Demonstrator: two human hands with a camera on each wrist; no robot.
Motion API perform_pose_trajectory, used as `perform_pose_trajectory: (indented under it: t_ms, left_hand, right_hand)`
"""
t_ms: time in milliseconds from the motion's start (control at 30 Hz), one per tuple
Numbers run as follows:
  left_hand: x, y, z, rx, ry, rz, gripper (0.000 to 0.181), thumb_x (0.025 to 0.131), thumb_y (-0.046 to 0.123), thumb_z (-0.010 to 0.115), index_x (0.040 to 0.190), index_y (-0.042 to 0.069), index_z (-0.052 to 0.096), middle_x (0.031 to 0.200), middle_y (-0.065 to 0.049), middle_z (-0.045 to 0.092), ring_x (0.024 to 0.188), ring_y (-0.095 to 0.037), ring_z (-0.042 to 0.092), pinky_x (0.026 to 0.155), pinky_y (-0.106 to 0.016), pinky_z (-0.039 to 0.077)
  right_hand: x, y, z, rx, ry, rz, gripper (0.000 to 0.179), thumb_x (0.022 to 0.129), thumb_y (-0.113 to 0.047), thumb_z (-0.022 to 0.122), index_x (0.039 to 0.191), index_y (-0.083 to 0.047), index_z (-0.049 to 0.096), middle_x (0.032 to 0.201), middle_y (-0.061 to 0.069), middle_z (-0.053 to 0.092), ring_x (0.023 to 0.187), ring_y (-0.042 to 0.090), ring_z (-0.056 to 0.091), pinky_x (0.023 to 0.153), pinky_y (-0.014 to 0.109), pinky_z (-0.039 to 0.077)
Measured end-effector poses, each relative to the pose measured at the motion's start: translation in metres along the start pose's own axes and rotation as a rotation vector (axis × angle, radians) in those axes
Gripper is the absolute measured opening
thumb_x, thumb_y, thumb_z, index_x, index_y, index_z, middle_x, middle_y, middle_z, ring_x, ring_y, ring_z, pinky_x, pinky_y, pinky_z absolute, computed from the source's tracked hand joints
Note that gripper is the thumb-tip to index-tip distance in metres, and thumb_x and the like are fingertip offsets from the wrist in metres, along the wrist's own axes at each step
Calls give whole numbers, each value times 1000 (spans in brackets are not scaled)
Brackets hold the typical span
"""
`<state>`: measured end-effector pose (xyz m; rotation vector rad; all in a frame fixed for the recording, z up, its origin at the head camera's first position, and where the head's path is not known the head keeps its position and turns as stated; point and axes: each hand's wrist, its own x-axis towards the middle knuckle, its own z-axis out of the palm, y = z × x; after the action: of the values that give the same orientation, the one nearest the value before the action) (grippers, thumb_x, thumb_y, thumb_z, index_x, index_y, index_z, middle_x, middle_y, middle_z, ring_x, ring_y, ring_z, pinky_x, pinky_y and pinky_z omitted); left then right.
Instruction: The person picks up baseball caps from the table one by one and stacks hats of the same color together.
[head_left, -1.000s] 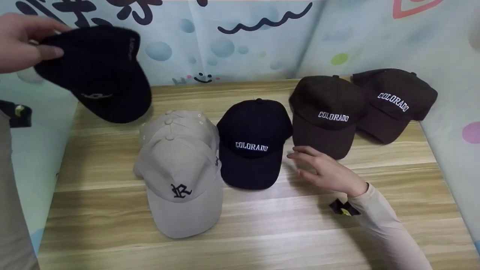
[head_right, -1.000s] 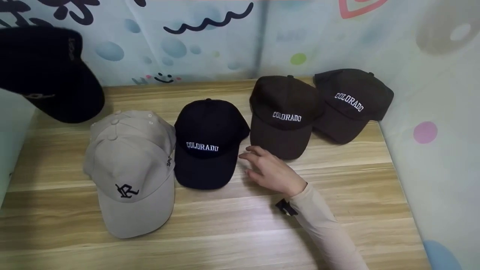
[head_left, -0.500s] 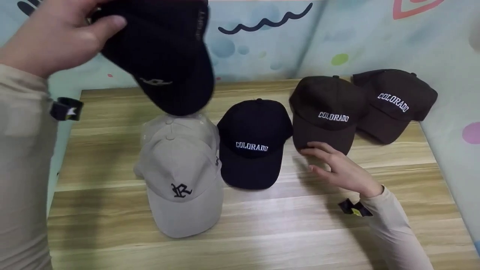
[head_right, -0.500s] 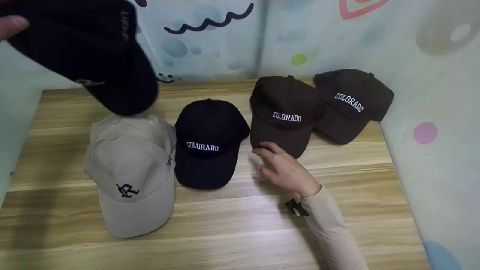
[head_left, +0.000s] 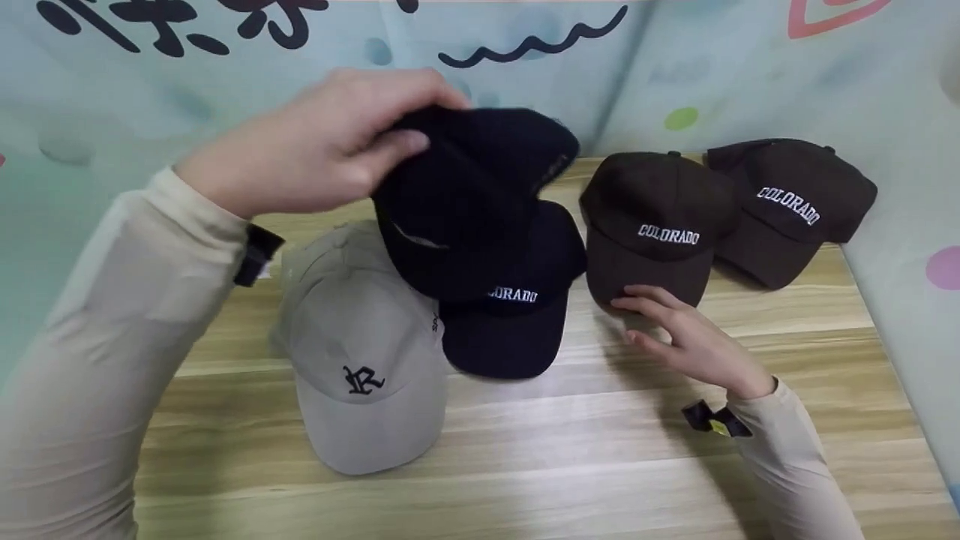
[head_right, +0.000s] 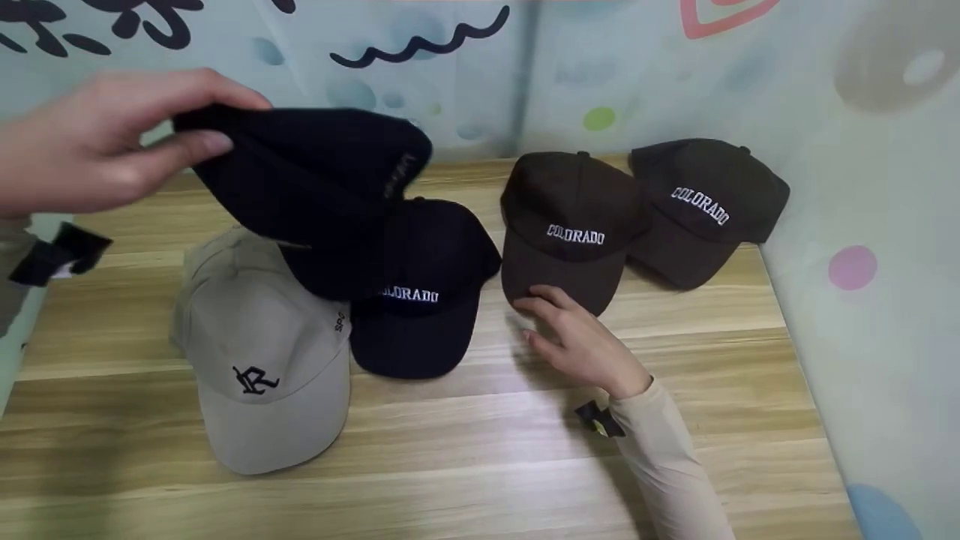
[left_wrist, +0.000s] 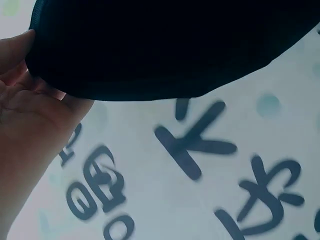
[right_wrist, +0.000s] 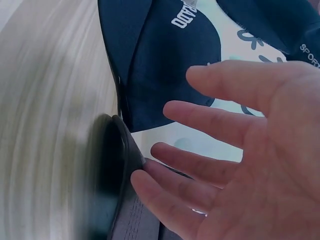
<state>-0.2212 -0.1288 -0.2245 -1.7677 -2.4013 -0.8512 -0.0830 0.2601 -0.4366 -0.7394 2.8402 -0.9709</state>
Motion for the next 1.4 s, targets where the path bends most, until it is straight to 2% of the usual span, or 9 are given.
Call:
perform_pose_trajectory:
  t_ms: [167, 367, 567, 700, 867, 1000, 1133, 1233, 1400]
  left_hand:
    - [8, 8, 33, -104, -56, 43, 31, 96, -1, 49, 126, 5, 54, 118, 1, 61, 107, -9, 55, 93, -31, 43]
    - [11, 20, 73, -141, -167, 50, 35, 97, -2, 46, 132, -3, 50, 128, -11, 57, 121, -19, 50, 104, -31, 35]
    - [19, 25, 86, -188, -273, -61, 36, 98, -5, 41, 134, -8, 46, 132, -19, 52, 125, -27, 47, 107, -34, 31]
    - [29, 16, 95, -178, -323, -139, 38, 99, -3, 40, 136, -6, 44, 135, -18, 50, 127, -27, 45, 108, -33, 29]
    - [47, 0, 110, -115, -334, -192, 40, 101, 0, 38, 141, -3, 42, 141, -16, 46, 133, -26, 39, 110, -31, 25]
    - [55, -12, 124, -65, -349, -219, 41, 102, 3, 37, 142, 5, 43, 139, -16, 47, 130, -27, 42, 109, -33, 28]
    - [55, -23, 138, -61, -387, -258, 40, 102, 4, 36, 139, 11, 49, 121, -16, 52, 111, -28, 49, 100, -36, 36]
    - [54, -29, 146, -33, -422, -308, 41, 102, 5, 36, 138, 16, 51, 110, -14, 51, 101, -27, 48, 94, -37, 38]
    - [53, -31, 154, 66, -434, -388, 46, 99, 3, 39, 138, 23, 52, 114, -14, 48, 106, -28, 46, 92, -41, 40]
  right_hand:
    - [-1, 1, 1, 9, -5, 2, 41, 88, -5, 67, 128, -2, 59, 136, 21, 48, 125, 32, 47, 99, 45, 37]
    - [-2, 3, 1, 15, -1, 7, 41, 88, -6, 67, 128, -2, 60, 135, 20, 49, 124, 29, 48, 101, 37, 36]
    - [-2, 5, 3, 27, -8, -14, 40, 88, -5, 66, 127, -1, 60, 135, 20, 49, 124, 30, 47, 103, 19, 28]
    - [-2, 6, 4, 42, -9, -20, 40, 88, -5, 66, 127, 0, 60, 135, 22, 48, 125, 32, 46, 103, 15, 24]
    - [-4, 8, 4, 52, -14, -1, 40, 89, -7, 66, 128, -1, 59, 137, 21, 47, 125, 32, 46, 103, 15, 25]
    - [-5, 8, 5, 59, -13, -1, 40, 90, -8, 65, 129, 0, 59, 137, 20, 47, 125, 31, 47, 102, 14, 25]
    - [-5, 7, 5, 58, -10, -5, 40, 90, -8, 65, 129, 0, 58, 137, 20, 47, 125, 32, 46, 103, 15, 25]
    - [-5, 6, 5, 49, -13, 2, 40, 91, -9, 65, 130, -1, 58, 137, 20, 47, 126, 31, 46, 104, 19, 27]
    - [-6, 6, 4, 45, -19, 12, 41, 91, -11, 65, 130, -2, 58, 138, 19, 47, 127, 30, 45, 104, 21, 28]
